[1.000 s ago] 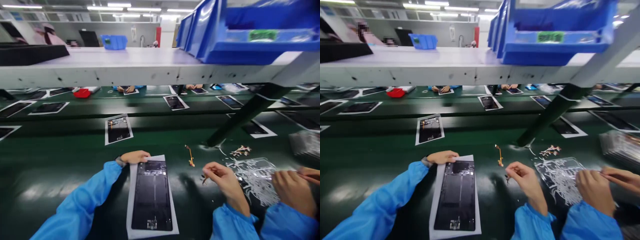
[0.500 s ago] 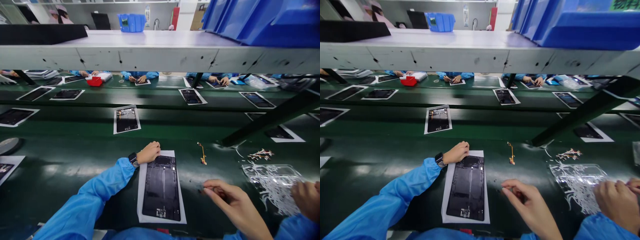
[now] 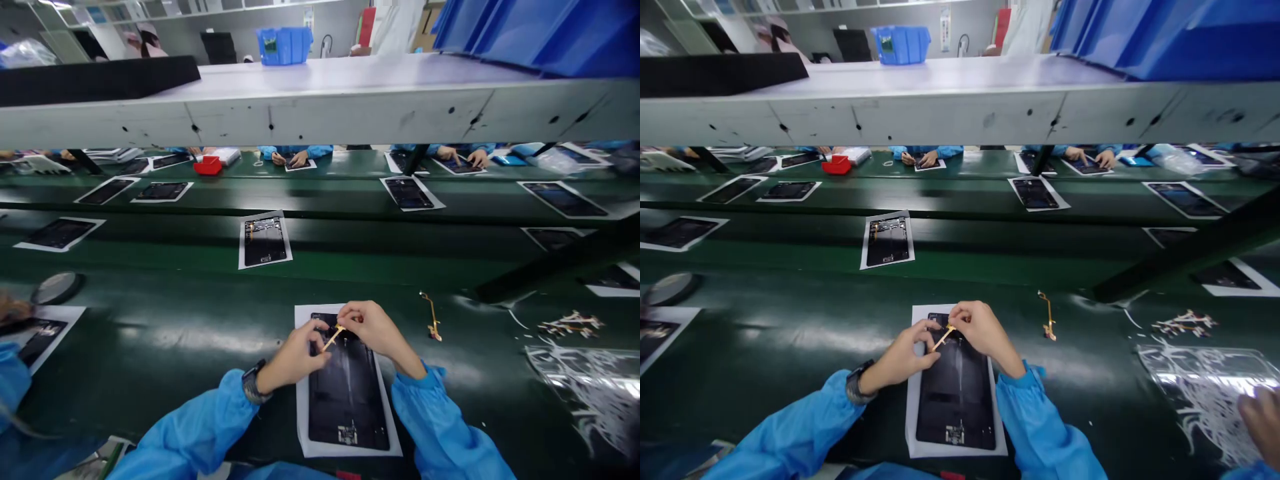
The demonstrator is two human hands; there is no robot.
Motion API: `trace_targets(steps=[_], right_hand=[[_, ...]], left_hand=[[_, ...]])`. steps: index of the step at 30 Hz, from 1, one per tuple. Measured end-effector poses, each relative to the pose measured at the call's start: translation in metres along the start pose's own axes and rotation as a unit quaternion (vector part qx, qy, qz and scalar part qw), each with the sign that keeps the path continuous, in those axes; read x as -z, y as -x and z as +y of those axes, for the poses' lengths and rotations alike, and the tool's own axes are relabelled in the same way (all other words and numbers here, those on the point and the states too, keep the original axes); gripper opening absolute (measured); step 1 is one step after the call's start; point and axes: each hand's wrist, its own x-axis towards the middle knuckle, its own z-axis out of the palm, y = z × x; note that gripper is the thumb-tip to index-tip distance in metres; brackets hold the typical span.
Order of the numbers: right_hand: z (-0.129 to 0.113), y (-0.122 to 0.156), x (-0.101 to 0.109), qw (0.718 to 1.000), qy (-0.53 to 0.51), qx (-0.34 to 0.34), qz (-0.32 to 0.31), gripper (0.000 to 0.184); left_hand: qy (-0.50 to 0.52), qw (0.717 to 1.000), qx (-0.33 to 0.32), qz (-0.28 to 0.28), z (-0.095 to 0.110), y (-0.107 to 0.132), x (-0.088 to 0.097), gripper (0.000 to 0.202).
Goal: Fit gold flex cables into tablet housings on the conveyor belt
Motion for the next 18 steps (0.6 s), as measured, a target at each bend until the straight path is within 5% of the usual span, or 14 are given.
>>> trace_targets(steps=[4, 8, 11, 18], right_hand=[[0.012, -0.026, -0.019, 0.999, 0.031, -0.011, -0.02, 0.012], [0.017, -0.042, -0.029, 0.997, 0.071, -0.022, -0.026, 0.01], [0.023, -0.051, -0.035, 0.993, 0.105, -0.037, -0.038, 0.007], [0.024, -0.06, -0.044, 0.983, 0.167, -0.052, -0.063, 0.008]], left_hand=[[-0.174, 0.98, -0.019, 0.097, -0.023, 0.015, -0.009, 0.044], [-0.306, 0.942, -0.086, 0.111, -0.032, 0.022, -0.01, 0.016], [-0.381, 0.907, -0.125, 0.128, -0.036, 0.023, -0.011, 0.015], [-0.419, 0.872, -0.199, 0.157, -0.051, 0.019, -0.019, 0.013]])
